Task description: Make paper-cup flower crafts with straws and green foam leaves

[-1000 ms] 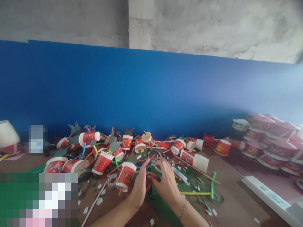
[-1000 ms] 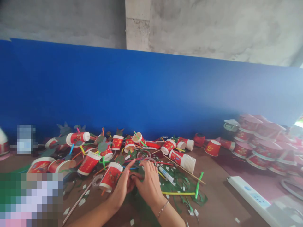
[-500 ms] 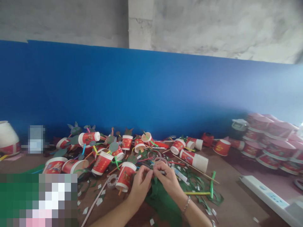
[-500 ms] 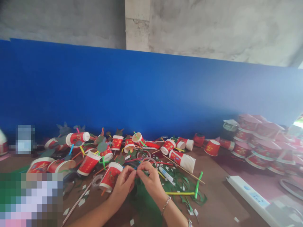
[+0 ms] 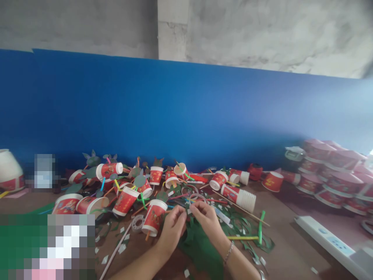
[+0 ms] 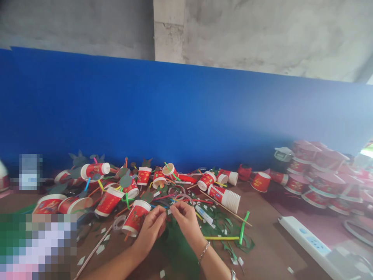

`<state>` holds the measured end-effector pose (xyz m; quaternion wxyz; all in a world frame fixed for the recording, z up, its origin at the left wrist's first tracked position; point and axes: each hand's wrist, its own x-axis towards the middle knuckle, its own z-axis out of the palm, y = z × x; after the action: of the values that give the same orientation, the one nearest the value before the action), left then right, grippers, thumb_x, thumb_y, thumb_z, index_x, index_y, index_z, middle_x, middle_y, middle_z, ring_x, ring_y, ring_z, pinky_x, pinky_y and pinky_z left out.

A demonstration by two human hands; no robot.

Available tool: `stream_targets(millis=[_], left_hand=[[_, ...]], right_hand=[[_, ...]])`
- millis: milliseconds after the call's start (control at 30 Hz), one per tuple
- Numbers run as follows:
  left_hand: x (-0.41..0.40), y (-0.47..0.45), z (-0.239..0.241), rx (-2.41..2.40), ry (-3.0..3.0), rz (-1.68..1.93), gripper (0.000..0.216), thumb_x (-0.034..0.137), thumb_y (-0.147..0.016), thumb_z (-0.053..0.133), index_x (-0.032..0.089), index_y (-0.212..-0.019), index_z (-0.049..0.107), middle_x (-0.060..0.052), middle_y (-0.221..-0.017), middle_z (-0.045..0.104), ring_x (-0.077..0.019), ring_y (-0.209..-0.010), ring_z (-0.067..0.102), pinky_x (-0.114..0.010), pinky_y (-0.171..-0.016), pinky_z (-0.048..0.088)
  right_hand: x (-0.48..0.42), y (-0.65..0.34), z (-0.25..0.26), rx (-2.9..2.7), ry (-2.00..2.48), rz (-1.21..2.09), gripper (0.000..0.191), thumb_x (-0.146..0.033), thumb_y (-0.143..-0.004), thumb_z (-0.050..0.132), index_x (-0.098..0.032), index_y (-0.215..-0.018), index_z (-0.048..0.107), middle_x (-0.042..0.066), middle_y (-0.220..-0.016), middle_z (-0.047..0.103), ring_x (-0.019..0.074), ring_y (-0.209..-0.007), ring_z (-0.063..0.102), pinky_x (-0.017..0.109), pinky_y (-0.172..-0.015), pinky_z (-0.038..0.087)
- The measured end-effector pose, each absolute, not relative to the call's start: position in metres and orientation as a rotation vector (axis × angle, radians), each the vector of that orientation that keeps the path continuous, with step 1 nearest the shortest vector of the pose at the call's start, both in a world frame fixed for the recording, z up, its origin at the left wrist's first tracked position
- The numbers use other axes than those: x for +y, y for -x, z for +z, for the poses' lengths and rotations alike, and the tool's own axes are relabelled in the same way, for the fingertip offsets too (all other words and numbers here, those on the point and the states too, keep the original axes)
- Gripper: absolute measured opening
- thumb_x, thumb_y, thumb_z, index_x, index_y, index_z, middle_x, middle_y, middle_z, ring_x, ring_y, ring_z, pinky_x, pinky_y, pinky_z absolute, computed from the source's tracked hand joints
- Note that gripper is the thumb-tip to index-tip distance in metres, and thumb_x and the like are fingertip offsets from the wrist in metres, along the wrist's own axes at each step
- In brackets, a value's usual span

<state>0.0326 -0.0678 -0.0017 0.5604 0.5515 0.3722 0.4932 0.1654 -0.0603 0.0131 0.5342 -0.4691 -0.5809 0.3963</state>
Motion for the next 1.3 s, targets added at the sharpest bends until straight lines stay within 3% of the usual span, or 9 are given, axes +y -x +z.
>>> stream_targets(millis=[133,267,333,433,800,1300], left_hand=[[-0.064,-0.032,-0.009,0.934,-1.367,1.203,0.033,0.051,-0.079,0.053,0.019,-0.07,0.048,0.01,-0.047,0.029,-0.0067,-0.04,0.026,-0.02,-0.041,0.022],[-0.062,-0.032,-0.011,1.054,-1.424,1.304,0.031,0.047,-0.081,0.051,0.019,-0.068,0.051,0.007,-0.05,0.039,-0.009,-0.045,0.037,-0.021,-0.044,0.028],[-0.062,-0.032,-0.01,1.088,-1.439,1.344,0.031,0.047,-0.081,0.051,0.019,-0.068,0.051,0.006,-0.052,0.043,-0.0104,-0.048,0.041,-0.021,-0.046,0.031],[-0.062,-0.031,-0.008,1.124,-1.488,1.37,0.03,0.045,-0.082,0.05,0.019,-0.07,0.053,0.004,-0.054,0.047,-0.0122,-0.052,0.045,-0.022,-0.048,0.033],[-0.065,-0.027,-0.008,1.184,-1.702,1.317,0.024,0.034,-0.087,0.044,0.019,-0.073,0.054,0.0,-0.066,0.056,-0.0141,-0.062,0.05,-0.023,-0.058,0.038],[-0.065,-0.026,-0.01,1.159,-1.753,1.342,0.024,0.034,-0.088,0.044,0.018,-0.077,0.059,-0.001,-0.068,0.059,-0.015,-0.064,0.052,-0.023,-0.061,0.04]], right_hand=[[-0.061,-0.166,0.01,-1.439,1.161,0.803,0.028,-0.043,-0.079,0.059,-0.016,-0.073,0.06,0.0,-0.062,0.057,0.013,-0.056,0.05,0.024,-0.053,0.041],[-0.067,-0.166,0.013,-1.661,1.137,0.32,0.01,-0.026,-0.083,0.056,-0.019,-0.078,0.061,0.004,-0.077,0.062,0.018,-0.074,0.057,0.032,-0.073,0.046],[-0.07,-0.166,0.015,-1.786,1.082,0.15,0.012,-0.02,-0.084,0.054,-0.02,-0.078,0.063,0.005,-0.082,0.064,0.0196,-0.081,0.058,0.036,-0.081,0.045],[-0.071,-0.165,0.016,-1.837,1.075,0.047,0.014,-0.016,-0.084,0.053,-0.021,-0.083,0.066,0.006,-0.082,0.066,0.0202,-0.082,0.059,0.037,-0.081,0.046],[-0.069,-0.164,0.014,-1.834,1.077,0.266,0.019,-0.017,-0.086,0.05,-0.02,-0.077,0.067,0.006,-0.077,0.068,0.0187,-0.074,0.061,0.035,-0.076,0.048],[-0.067,-0.164,0.015,-1.802,1.073,0.359,0.018,-0.018,-0.084,0.053,-0.019,-0.072,0.066,0.005,-0.073,0.068,0.018,-0.071,0.06,0.031,-0.07,0.049]])
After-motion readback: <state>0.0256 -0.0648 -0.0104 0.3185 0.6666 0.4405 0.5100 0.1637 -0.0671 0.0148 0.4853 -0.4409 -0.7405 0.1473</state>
